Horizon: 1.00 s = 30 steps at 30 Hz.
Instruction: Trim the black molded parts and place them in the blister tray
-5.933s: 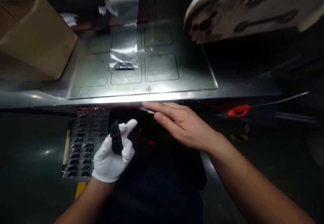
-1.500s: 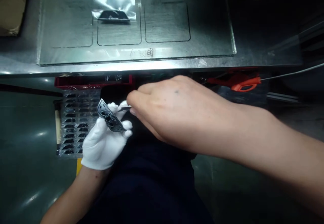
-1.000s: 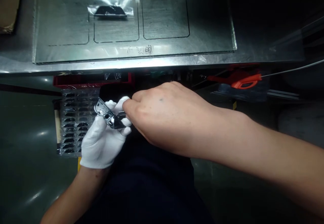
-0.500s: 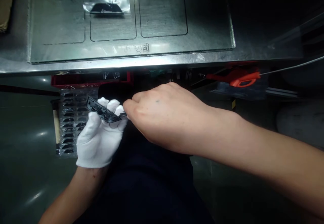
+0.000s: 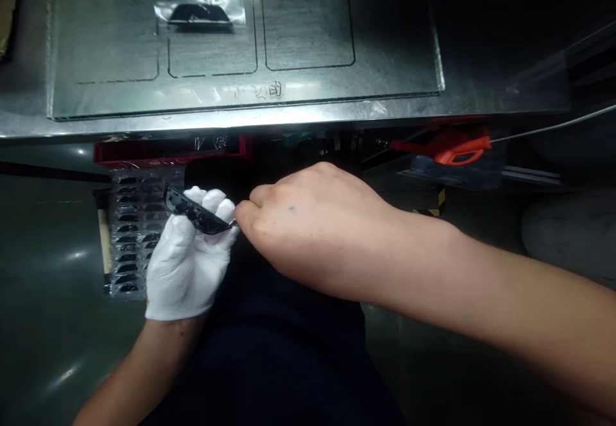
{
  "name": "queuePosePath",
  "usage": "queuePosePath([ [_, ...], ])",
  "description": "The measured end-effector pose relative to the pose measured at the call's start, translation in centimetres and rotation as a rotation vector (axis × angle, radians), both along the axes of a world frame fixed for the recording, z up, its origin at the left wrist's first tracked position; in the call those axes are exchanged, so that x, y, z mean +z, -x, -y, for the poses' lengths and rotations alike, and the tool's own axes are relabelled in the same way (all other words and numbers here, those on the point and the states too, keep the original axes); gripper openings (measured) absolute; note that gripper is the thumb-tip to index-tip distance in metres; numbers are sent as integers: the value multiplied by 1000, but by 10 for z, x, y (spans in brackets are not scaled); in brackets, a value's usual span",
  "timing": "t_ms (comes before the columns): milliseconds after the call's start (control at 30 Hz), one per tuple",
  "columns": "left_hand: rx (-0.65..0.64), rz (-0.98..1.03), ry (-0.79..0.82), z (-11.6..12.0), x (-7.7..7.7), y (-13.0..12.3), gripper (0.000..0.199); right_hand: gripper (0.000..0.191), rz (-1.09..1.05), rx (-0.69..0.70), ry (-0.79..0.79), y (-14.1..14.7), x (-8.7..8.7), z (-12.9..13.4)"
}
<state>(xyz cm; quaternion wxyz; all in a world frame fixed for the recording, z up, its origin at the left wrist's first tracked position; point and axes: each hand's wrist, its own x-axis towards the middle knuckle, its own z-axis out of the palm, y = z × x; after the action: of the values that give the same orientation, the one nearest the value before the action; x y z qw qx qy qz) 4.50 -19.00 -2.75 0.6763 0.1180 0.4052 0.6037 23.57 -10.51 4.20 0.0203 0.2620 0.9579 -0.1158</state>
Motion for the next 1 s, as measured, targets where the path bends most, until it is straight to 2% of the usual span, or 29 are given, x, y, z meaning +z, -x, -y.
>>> queuePosePath([
  [200,71,-83,-117,3,-1,-4,21,23,-77,-20,-50,0,-5,5],
  [333,89,-114,-162,4,-2,-6,22,23,-132,-36,-25,3,-7,8],
  [467,65,29,-124,2,0,-2,24,28,-254,-93,17,-7,-2,-1],
  [600,21,217,-94,-3,2,3,27,38,-386,-363,-161,-42,-3,-41],
  [733,21,215,-57,-8,1,4,31,48,-391,-657,-318,-77,-34,-105],
  [833,41,146,4,-7,0,2,34,52,-409,-716,-374,-88,-54,-137],
  [900,64,60,82,-6,-2,1,37,43,-531,-732,-420,-90,-56,-132],
  [967,45,-22,182,-8,-8,1,41,33,-772,-713,-445,-89,-58,-103],
  [1000,41,-48,225,-11,-14,2,38,29,-892,-702,-407,-87,-64,-82],
])
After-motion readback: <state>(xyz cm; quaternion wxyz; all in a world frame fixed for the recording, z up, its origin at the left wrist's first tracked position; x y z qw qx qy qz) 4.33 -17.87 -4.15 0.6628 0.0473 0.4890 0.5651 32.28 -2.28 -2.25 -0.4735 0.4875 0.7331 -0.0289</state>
